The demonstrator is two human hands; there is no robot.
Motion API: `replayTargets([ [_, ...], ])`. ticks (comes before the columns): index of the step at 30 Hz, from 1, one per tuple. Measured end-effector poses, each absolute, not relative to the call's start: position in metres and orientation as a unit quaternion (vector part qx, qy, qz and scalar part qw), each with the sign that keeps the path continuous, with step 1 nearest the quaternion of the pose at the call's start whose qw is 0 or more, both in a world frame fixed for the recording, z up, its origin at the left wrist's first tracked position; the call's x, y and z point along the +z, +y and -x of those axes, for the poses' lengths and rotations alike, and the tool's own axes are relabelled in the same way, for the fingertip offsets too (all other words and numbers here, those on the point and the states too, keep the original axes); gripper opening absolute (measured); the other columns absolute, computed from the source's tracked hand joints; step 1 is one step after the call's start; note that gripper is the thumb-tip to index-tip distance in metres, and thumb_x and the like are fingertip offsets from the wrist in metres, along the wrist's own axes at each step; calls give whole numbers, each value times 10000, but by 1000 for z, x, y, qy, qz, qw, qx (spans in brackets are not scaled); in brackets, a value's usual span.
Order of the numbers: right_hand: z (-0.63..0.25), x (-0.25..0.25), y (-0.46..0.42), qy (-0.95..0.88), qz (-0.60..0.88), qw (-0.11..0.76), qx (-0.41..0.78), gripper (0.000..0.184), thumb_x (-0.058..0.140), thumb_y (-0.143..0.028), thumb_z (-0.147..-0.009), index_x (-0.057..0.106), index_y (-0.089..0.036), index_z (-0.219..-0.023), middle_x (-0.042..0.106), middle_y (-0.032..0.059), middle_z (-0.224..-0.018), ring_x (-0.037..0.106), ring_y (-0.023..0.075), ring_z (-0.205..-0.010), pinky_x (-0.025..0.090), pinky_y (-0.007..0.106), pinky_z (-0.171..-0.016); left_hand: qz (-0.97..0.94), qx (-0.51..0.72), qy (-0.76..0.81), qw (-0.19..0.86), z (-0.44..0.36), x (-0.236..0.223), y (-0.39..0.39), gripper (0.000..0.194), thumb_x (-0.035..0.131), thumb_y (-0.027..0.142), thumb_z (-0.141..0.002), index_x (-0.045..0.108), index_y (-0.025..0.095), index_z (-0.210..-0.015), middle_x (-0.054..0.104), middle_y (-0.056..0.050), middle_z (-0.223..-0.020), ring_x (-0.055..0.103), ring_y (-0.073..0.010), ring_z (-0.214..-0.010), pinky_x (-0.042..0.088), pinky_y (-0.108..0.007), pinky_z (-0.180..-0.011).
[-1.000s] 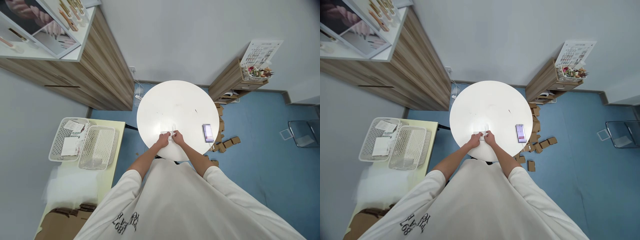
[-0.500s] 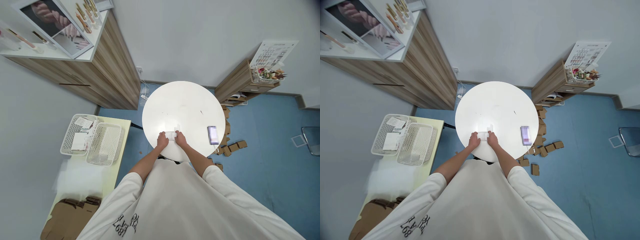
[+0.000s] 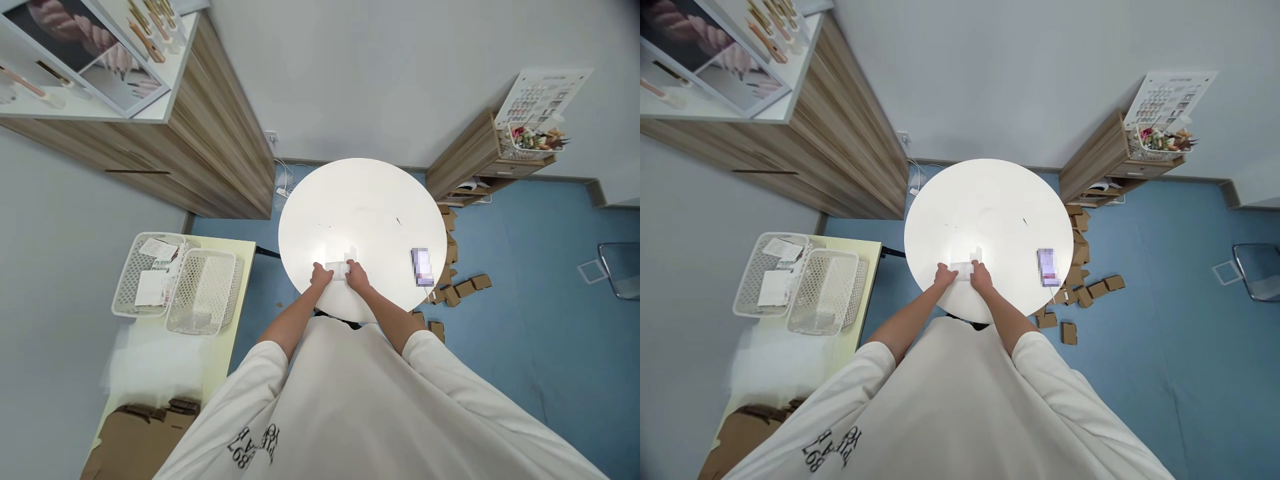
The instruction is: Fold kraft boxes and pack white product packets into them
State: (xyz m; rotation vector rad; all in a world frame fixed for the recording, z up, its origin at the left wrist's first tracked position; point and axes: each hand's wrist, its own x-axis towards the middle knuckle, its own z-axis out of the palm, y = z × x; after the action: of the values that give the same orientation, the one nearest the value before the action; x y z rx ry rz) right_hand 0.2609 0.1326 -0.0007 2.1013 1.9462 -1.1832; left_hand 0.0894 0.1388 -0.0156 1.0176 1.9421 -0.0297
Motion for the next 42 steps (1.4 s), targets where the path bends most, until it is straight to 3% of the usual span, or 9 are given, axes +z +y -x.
replayTargets([
  [4, -261, -1, 134, 621, -681, 21, -386, 464, 530, -167, -943, 461, -252, -1394, 571, 91, -1225, 618, 214, -978, 468, 306, -840, -454, -13, 775, 439, -90, -24, 141, 368, 620, 434, -868, 503, 219, -1143, 718, -129, -1088, 709, -308, -994, 512, -438, -815],
  [8, -260, 2, 134, 627, -679, 23, -382, 454, 537, -176, -944, 463, -249, -1386, 571, 92, -1227, 618, 215, -984, 463, 306, -840, -471, 4, 775, 422, -92, -29, 142, 264, 669, 363, -839, 519, 250, -1025, 711, -53, -973, 705, -246, -923, 514, -358, -752],
  [19, -268, 6, 130, 648, -677, 42, -347, 457, 568, -273, -977, 461, -297, -1421, 568, 93, -1222, 570, 252, -1118, 431, 308, -881, -427, 78, 759, 486, -125, -22, 147, 414, 700, 198, -808, 448, 235, -1134, 693, -51, -1081, 703, -175, -933, 530, -281, -764],
  [23, -273, 0, 129, 646, -668, 22, -368, 465, 523, -252, -989, 454, -285, -1448, 555, 97, -1234, 576, 237, -1098, 442, 297, -871, -465, 56, 741, 482, -140, -18, 147, 292, 693, 181, -797, 528, 232, -1033, 717, -42, -1064, 705, -188, -950, 531, -292, -780],
  [28, -282, -7, 126, 646, -643, -17, -410, 621, 527, -127, -910, 381, -224, -1507, 556, 101, -1239, 578, 206, -1070, 460, 291, -904, -460, 87, 720, 512, -143, -21, 146, 160, 616, 188, -858, 608, 215, -1016, 745, -41, -1021, 725, -174, -919, 535, -278, -797],
  [32, -290, -7, 123, 621, -639, -64, -449, 708, 510, -95, -863, 294, -197, -1529, 577, 87, -1163, 592, 190, -967, 488, 303, -868, -415, 125, 683, 588, -136, -25, 143, 241, 532, 137, -887, 621, 209, -1099, 729, -24, -1005, 740, -143, -791, 541, -261, -753],
  [37, -297, -7, 120, 667, -592, -76, -446, 647, 487, -67, -855, 402, -244, -1471, 559, 79, -1132, 586, 188, -905, 498, 317, -837, -389, 154, 664, 619, -132, -33, 141, 346, 554, 50, -828, 634, 192, -1133, 678, -23, -992, 737, -125, -745, 551, -261, -778],
  [42, -297, -9, 119, 676, -606, -43, -416, 530, 448, -76, -907, 507, -209, -1417, 517, 113, -1248, 601, 185, -929, 499, 305, -864, -404, 157, 652, 623, -132, -34, 140, 450, 548, 6, -789, 634, 188, -1192, 668, -31, -1013, 739, -140, -786, 567, -297, -828],
])
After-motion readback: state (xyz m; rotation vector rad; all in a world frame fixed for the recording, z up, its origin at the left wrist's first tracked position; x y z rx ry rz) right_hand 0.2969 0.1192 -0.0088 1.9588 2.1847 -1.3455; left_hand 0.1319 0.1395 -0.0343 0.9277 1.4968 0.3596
